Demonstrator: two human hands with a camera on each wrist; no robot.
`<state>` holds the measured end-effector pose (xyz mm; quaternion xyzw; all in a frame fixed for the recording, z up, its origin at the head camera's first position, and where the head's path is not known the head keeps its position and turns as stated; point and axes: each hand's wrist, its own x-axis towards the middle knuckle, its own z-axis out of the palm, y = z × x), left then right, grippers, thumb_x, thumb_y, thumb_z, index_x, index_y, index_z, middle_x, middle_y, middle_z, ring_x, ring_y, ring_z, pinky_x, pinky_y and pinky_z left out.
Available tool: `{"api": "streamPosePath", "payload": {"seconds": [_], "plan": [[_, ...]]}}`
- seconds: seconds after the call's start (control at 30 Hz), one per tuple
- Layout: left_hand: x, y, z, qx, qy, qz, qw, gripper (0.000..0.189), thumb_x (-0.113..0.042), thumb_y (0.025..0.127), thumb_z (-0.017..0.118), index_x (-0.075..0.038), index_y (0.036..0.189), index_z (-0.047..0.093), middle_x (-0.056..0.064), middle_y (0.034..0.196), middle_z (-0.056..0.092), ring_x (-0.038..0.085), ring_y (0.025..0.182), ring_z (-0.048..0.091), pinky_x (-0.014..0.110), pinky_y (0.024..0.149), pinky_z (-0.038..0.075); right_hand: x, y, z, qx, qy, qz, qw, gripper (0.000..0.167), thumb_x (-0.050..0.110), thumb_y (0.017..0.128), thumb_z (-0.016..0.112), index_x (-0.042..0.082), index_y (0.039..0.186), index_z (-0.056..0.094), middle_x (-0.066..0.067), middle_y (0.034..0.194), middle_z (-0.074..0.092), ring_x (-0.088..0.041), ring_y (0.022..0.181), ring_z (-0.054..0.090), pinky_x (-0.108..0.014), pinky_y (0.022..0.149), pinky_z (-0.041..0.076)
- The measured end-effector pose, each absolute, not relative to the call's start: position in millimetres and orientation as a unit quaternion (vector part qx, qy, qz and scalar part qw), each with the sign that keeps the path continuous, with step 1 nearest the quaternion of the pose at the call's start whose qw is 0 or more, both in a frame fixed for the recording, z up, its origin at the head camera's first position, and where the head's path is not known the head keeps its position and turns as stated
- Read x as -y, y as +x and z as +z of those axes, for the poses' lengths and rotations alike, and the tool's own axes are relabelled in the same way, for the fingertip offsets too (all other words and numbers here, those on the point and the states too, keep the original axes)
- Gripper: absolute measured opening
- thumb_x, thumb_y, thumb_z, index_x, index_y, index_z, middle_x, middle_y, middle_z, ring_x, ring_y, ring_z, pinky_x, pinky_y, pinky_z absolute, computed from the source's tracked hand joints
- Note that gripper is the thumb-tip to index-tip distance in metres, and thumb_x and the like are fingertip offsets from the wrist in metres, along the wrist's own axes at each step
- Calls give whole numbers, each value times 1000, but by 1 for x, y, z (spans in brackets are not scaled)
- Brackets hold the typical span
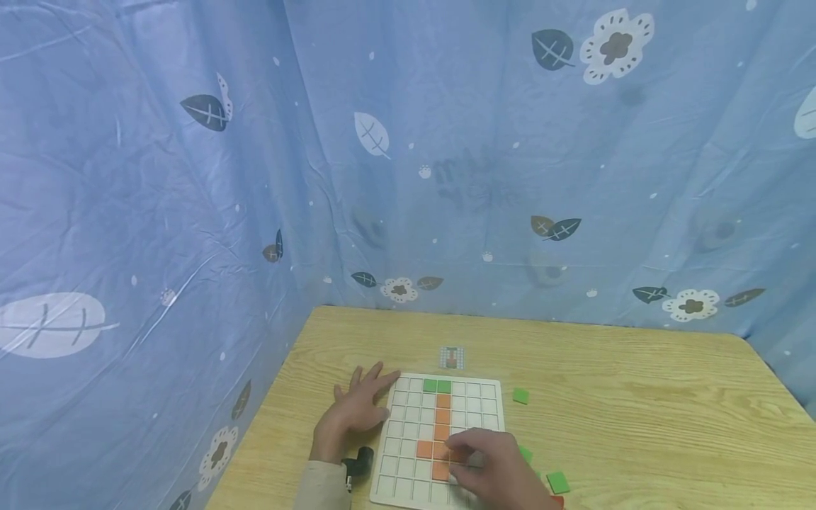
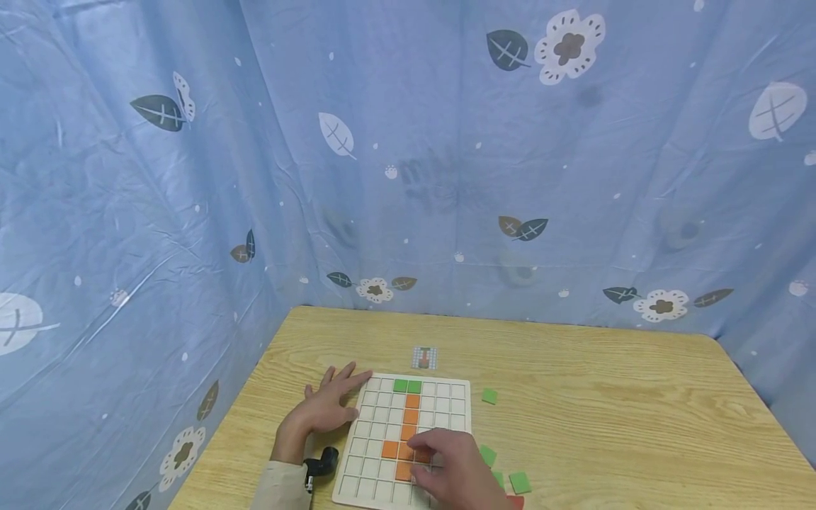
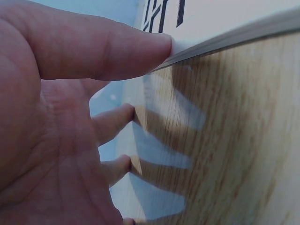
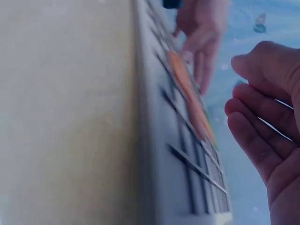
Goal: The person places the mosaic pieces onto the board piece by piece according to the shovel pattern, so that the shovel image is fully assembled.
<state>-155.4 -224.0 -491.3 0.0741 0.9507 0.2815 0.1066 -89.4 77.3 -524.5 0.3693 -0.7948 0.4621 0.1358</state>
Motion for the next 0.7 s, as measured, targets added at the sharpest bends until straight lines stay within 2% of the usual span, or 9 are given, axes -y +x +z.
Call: {"api": "streamPosePath", "payload": {"seconds": [0.27,0.5,0.7], "plan": [[225,-157,-494,-950,76,283,108,83,-9,85,70,-25,165,52,18,181,27,60,165,9,94,118,-4,-103,-98,-495,830,301,448,143,33,6,84,92,19,113,83,6,106,84,-12,91,77,-33,79,66],[225,-156,-494,-950,75,284,109,83,-9,86,70,-27,165,52,17,181,27,59,166,8,93,119,-5,-132,-110,-476,865,204,435,145,35,16,88,92,26,120,83,12,113,83,-11,98,79,-38,87,67],[225,-156,-493,-950,73,283,110,83,-8,86,70,-26,165,52,17,181,27,59,166,8,93,119,-5,-159,-121,-470,881,169,410,164,37,18,89,91,24,124,82,8,116,83,-15,101,80,-40,90,67]]}}
